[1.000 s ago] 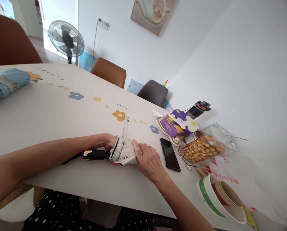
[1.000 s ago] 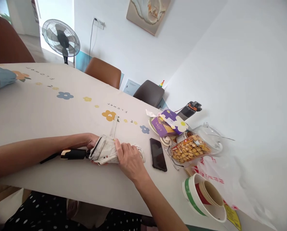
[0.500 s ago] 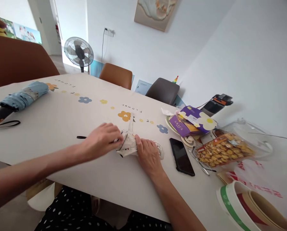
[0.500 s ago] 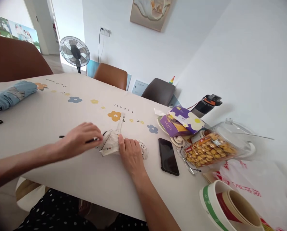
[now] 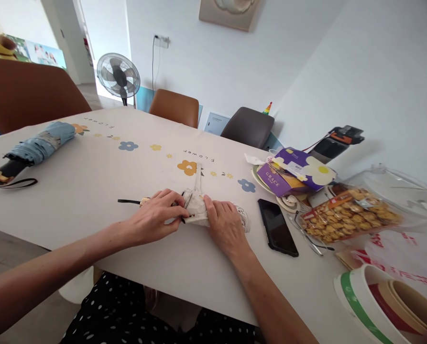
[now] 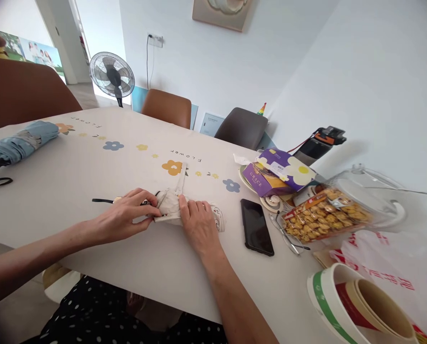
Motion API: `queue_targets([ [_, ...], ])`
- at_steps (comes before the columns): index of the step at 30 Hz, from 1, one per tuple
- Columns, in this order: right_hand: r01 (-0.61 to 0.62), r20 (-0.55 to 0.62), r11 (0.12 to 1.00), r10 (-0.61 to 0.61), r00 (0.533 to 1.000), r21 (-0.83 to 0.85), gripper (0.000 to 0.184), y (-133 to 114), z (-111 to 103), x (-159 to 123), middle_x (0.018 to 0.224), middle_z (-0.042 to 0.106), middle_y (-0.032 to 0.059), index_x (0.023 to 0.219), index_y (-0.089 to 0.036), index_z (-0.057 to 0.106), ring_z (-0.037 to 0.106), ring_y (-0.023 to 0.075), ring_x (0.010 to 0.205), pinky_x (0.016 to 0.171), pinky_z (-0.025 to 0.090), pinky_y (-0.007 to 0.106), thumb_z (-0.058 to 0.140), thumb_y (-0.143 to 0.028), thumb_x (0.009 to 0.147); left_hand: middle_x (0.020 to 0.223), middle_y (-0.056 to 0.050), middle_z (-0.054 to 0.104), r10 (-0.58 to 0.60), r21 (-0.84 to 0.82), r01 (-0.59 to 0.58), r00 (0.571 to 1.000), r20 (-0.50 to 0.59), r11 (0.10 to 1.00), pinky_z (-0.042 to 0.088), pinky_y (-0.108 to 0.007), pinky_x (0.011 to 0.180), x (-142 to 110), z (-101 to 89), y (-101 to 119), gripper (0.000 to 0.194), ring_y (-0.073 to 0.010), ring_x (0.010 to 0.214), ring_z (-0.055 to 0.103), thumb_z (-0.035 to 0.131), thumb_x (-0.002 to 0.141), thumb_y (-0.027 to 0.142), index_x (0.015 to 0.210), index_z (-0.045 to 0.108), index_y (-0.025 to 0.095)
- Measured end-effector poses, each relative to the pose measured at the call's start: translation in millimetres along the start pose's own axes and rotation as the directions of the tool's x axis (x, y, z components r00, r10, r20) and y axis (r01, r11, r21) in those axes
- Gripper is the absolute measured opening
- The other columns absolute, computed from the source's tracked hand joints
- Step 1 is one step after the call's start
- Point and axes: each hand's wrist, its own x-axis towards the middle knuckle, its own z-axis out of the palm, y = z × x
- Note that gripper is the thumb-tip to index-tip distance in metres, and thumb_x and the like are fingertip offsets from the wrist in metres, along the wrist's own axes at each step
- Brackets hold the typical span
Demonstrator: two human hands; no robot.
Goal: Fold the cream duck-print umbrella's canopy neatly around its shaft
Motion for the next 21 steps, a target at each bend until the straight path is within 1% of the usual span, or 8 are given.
queue_targets([
  [2, 0.002, 0.001, 1.000, -0.002, 1.000, 0.004, 0.048, 0.2, 0.1, 0.0, 0.086, 0.056, 0.0098, 0.128, -0.011, 0.034, 0.050, 0.0207, 0.079, 0.074, 0.038, 0.038, 0.033, 0.001, 0.082, 0.096, -0.005, 0.054, -0.025, -0.002, 0.025, 1.000, 0.019, 1.000, 0.037, -0.024, 0.056, -0.5, -0.5, -0.4, 0.021, -0.0177, 0.091, 0.048, 0.048, 0.079, 0.018, 0.089, 0.065, 0.025],
  [4, 0.001, 0.002, 1.000, -0.001, 1.000, 0.010, 0.047, 0.4, 0.5, -0.2, 0.086, 0.056, 0.0098, 0.128, -0.011, 0.034, 0.050, 0.0207, 0.079, 0.075, 0.038, 0.038, 0.034, 0.000, 0.082, 0.095, -0.005, 0.054, -0.018, 0.004, 0.018, 1.000, 0.021, 1.000, 0.037, -0.024, 0.056, 0.2, -0.6, 0.5, 0.018, -0.0178, 0.090, 0.048, 0.049, 0.079, 0.020, 0.086, 0.065, 0.025],
  [8, -0.007, 0.004, 1.000, 0.007, 1.000, 0.016, 0.047, 1.2, 2.1, -0.7, 0.086, 0.057, 0.0094, 0.127, -0.012, 0.035, 0.050, 0.0205, 0.080, 0.077, 0.038, 0.038, 0.033, 0.000, 0.082, 0.096, -0.005, 0.053, 0.073, 0.110, -0.065, 0.995, -0.072, 0.992, 0.042, -0.034, 0.078, 3.9, 3.7, 6.4, 0.019, -0.0189, 0.091, 0.047, 0.051, 0.077, 0.015, 0.089, 0.062, 0.023],
  [12, -0.020, 0.023, 1.000, 0.019, 1.000, 0.016, 0.046, 1.1, 2.8, -1.2, 0.086, 0.057, 0.0092, 0.128, -0.010, 0.033, 0.050, 0.0206, 0.081, 0.077, 0.038, 0.038, 0.033, -0.002, 0.083, 0.105, -0.007, 0.052, 0.241, 0.249, -0.202, 0.961, -0.136, 0.947, 0.032, -0.046, 0.097, 10.2, 11.5, 9.0, 0.019, -0.0202, 0.101, 0.045, 0.047, 0.076, 0.007, 0.086, 0.056, 0.019],
  [14, -0.029, 0.014, 0.999, 0.029, 0.999, 0.026, 0.047, -0.4, 2.2, -1.7, 0.086, 0.057, 0.0092, 0.130, -0.008, 0.030, 0.050, 0.0205, 0.082, 0.078, 0.038, 0.038, 0.034, -0.003, 0.084, 0.107, -0.008, 0.052, 0.266, 0.245, -0.223, 0.950, -0.160, 0.944, 0.029, -0.048, 0.100, 14.2, 14.1, 6.3, 0.019, -0.0201, 0.105, 0.045, 0.044, 0.076, 0.004, 0.085, 0.053, 0.018],
  [17, -0.020, -0.004, 0.999, 0.021, 1.000, 0.036, 0.049, -4.0, -0.1, -2.2, 0.088, 0.057, 0.0101, 0.132, -0.005, 0.025, 0.049, 0.0205, 0.082, 0.081, 0.038, 0.038, 0.036, -0.005, 0.085, 0.112, -0.010, 0.050, 0.164, 0.117, -0.145, 0.971, -0.172, 0.983, 0.040, -0.041, 0.092, 18.0, 16.6, -1.0, 0.020, -0.0203, 0.110, 0.045, 0.040, 0.076, 0.004, 0.088, 0.048, 0.017],
  [19, -0.007, -0.003, 1.000, 0.007, 1.000, 0.019, 0.050, -6.4, -2.6, -2.0, 0.090, 0.057, 0.0106, 0.133, -0.004, 0.024, 0.049, 0.0203, 0.082, 0.081, 0.038, 0.039, 0.036, -0.004, 0.084, 0.117, -0.009, 0.048, 0.016, -0.010, -0.017, 0.992, -0.122, 1.000, 0.047, -0.030, 0.073, 17.5, 18.2, -6.1, 0.023, -0.0165, 0.096, 0.053, 0.036, 0.076, 0.004, 0.093, 0.046, 0.018],
  [21, 0.006, 0.017, 1.000, -0.006, 1.000, 0.003, 0.051, -7.8, -5.4, -1.3, 0.090, 0.057, 0.0104, 0.133, -0.005, 0.025, 0.049, 0.0199, 0.081, 0.080, 0.038, 0.038, 0.034, -0.001, 0.083, 0.119, -0.007, 0.048, -0.104, -0.121, 0.098, 0.994, -0.042, 0.988, 0.045, -0.024, 0.061, 15.4, 19.7, -10.0, 0.027, -0.0101, 0.075, 0.055, 0.033, 0.078, 0.006, 0.098, 0.045, 0.019],
])
